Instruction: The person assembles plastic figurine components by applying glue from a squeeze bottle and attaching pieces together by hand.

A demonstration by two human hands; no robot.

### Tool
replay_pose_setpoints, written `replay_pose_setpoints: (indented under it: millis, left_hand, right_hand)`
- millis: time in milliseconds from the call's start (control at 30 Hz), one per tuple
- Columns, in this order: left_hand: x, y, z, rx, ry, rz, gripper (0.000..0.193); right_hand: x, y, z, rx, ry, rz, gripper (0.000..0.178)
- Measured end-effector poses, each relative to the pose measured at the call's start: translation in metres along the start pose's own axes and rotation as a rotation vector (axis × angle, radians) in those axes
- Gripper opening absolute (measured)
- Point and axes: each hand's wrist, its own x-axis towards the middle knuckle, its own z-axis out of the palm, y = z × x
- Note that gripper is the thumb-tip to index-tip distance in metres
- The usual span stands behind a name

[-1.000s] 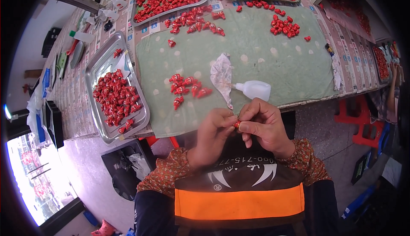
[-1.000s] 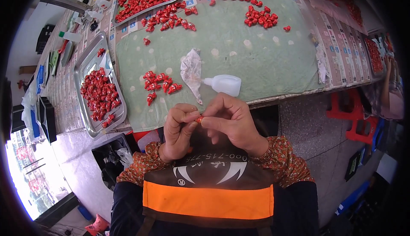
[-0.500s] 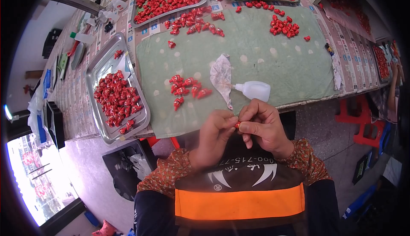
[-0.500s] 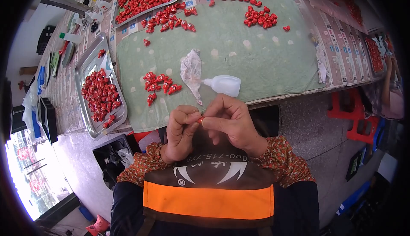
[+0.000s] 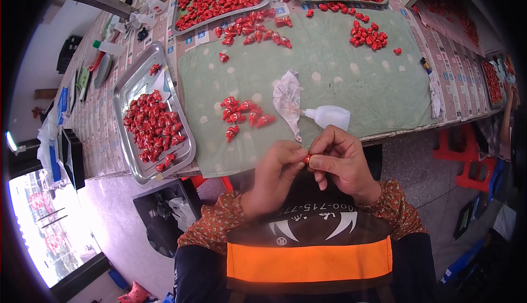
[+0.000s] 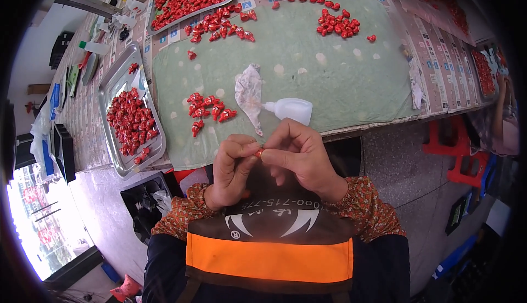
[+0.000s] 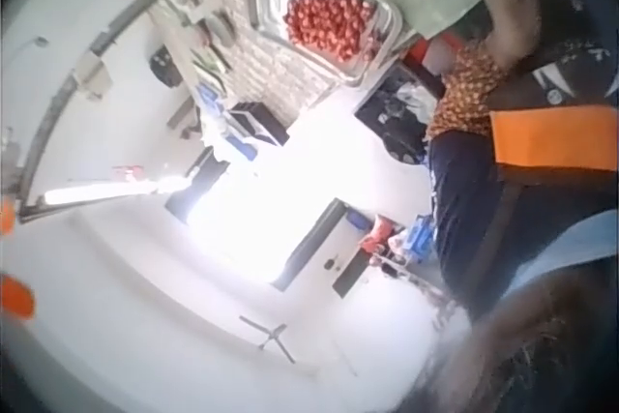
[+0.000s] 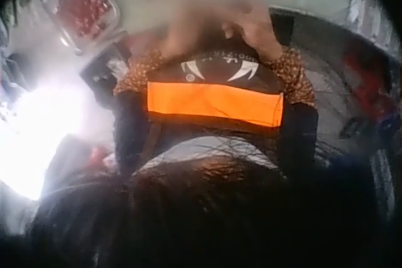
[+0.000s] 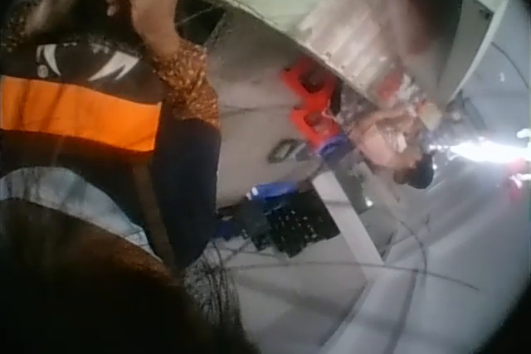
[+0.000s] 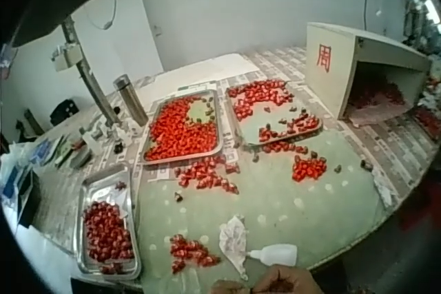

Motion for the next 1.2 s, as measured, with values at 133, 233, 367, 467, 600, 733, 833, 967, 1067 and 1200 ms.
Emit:
replay_pose_setpoints:
  millis: [133, 233, 367, 467, 600, 733, 833, 967, 1067, 1200]
  left_hand:
    - [0.02, 0.022, -0.011, 0.066, -0.061, -0.078, 0.022]
    - [0.035, 0.03, -0.02, 0.161, -0.012, -0.204, 0.019]
    - [0.062, 0.022, -0.045, 0.637, 0.026, -0.027, 0.014]
    - [0.073, 0.011, -0.056, 0.725, 0.034, -0.08, 0.014]
    - [0.077, 0.005, -0.063, 0.956, 0.027, -0.036, 0.016]
    - [0.085, 0.007, -0.07, 0.984, 0.019, -0.085, 0.017]
    - [0.098, 0.005, -0.087, 1.041, 0.077, -0.035, 0.017]
    - [0.126, -0.008, -0.118, 1.178, 0.151, -0.015, 0.015]
    - [0.14, -0.013, -0.13, 1.229, 0.098, 0.041, 0.015]
    - [0.147, -0.023, -0.134, 1.205, 0.01, 0.0, 0.016]
  right_hand:
    - [0.004, -0.008, 0.007, -0.111, 0.018, -0.019, 0.012]
    - [0.008, -0.014, 0.011, -0.17, 0.034, -0.045, 0.013]
    - [0.01, -0.02, 0.007, -0.245, 0.065, -0.154, 0.013]
    - [0.009, -0.023, 0.0, -0.252, 0.076, -0.191, 0.011]
    - [0.006, -0.025, -0.003, -0.274, 0.095, -0.202, 0.011]
    - [0.003, -0.027, -0.01, -0.353, 0.149, -0.23, 0.011]
    - [-0.001, -0.03, -0.013, -0.461, 0.191, -0.309, 0.011]
    - [0.0, -0.04, -0.018, -1.077, 0.261, -0.717, 0.015]
    - [0.006, -0.048, -0.019, -1.425, 0.262, -0.973, 0.024]
    - [0.008, -0.051, -0.017, -1.611, 0.266, -0.968, 0.033]
